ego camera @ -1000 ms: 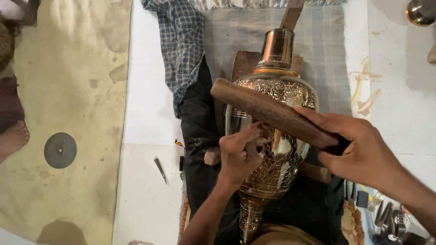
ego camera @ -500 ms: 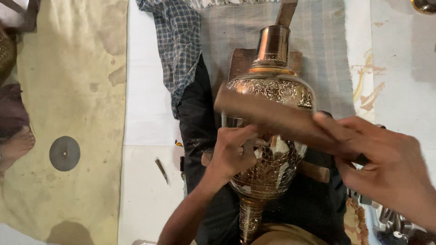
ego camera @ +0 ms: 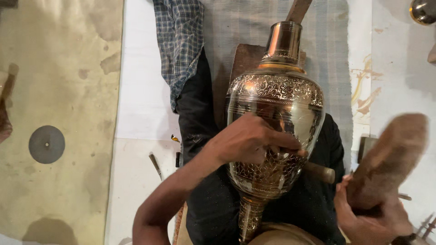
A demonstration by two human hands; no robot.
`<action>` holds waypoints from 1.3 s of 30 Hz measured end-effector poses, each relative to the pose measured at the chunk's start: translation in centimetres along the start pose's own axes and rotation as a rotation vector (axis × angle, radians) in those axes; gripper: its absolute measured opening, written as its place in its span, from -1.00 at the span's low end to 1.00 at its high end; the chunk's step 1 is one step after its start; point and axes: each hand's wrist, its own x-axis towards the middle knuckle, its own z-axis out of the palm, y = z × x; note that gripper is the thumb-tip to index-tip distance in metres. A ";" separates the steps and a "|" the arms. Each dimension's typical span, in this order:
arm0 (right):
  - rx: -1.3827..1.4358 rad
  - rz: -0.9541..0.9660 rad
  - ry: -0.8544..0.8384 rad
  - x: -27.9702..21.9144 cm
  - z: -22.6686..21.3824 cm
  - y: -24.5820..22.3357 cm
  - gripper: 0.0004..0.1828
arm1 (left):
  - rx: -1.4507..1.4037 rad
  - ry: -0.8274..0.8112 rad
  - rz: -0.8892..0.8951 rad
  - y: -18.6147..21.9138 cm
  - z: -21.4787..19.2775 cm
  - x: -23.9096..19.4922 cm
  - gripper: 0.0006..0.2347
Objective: The person uses a chisel and wooden mallet to engrave decorative patterns onto a large metal vase. They hold the chisel against the vase's surface and strike it repeatedly with the mallet to create intricate designs.
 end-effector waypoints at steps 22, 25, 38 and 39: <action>-0.245 -0.009 -0.626 11.3 -5.1 -5.7 0.04 | -0.225 0.592 -0.192 2.2 3.1 -3.7 -0.51; -0.199 0.003 -0.689 14.4 -4.4 -9.4 0.04 | -0.255 0.770 -0.262 3.3 4.4 -3.8 -0.57; -1.085 -0.190 -1.038 18.2 -2.7 -15.9 0.08 | -0.296 1.099 -0.284 4.2 6.8 -2.3 -0.80; -0.958 -0.197 -0.972 17.9 -2.5 -14.7 0.08 | -0.253 1.072 -0.296 4.0 6.6 -2.2 -0.81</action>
